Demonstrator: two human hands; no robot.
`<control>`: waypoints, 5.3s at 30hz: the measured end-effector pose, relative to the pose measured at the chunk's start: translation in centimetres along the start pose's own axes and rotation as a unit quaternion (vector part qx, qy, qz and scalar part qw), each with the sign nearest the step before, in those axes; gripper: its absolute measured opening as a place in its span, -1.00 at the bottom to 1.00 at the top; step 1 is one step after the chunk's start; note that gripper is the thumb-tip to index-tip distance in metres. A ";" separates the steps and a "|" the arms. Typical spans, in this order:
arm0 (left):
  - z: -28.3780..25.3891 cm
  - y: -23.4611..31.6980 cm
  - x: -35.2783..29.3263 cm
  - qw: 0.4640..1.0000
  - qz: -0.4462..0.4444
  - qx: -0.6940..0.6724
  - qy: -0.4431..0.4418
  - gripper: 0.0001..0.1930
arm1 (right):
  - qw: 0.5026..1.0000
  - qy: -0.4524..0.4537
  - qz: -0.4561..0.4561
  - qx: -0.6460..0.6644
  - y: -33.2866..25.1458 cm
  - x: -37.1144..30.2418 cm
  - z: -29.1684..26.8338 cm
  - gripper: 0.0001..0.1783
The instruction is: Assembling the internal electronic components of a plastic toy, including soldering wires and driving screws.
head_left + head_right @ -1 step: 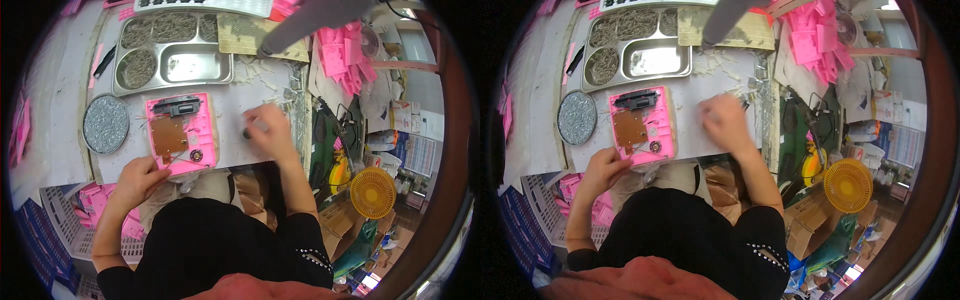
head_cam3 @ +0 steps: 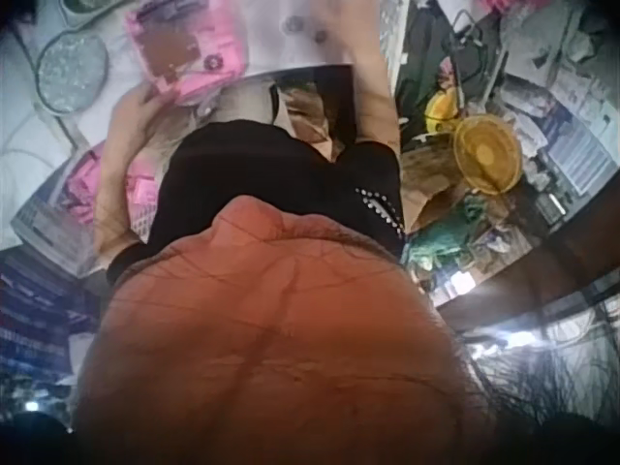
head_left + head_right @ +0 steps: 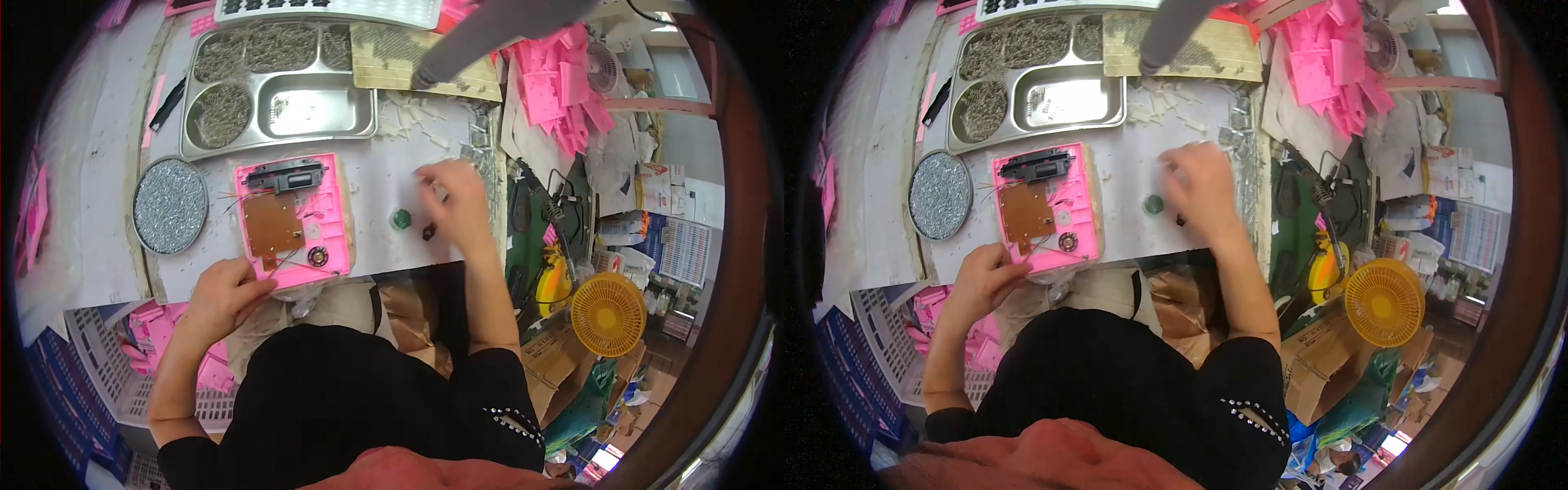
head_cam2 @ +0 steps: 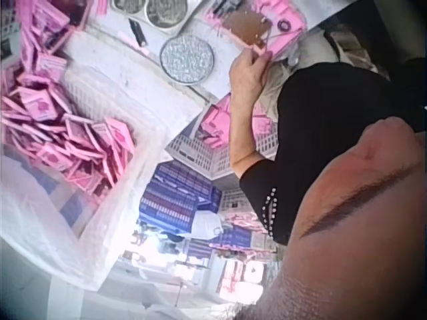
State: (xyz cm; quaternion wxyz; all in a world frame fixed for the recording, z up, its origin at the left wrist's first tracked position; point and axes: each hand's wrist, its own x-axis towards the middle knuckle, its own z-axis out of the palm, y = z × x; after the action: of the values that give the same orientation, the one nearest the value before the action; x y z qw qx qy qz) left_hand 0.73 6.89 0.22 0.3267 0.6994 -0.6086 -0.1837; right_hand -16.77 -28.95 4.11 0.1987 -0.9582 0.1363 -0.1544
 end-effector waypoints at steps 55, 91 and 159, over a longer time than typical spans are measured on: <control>-0.4 6.2 6.1 0.945 -0.207 -0.239 0.085 -0.82 | 0.860 -0.050 0.157 0.482 -8.5 -8.2 4.7 -0.68; 1.2 3.6 10.7 0.975 -0.197 -0.029 0.094 -0.87 | 0.804 0.022 0.212 0.555 -6.5 -7.3 4.2 -0.70; 2.1 2.4 7.5 0.980 0.062 0.154 0.111 -0.70 | 0.956 -0.094 -0.125 0.247 -4.1 0.0 6.7 -0.72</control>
State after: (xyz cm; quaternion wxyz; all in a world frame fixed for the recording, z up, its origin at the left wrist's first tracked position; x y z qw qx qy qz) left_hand -0.95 -1.01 1.33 0.2912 0.7181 -0.6320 0.0114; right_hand -13.64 -23.01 0.01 0.4199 -0.8989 -0.0464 -0.1161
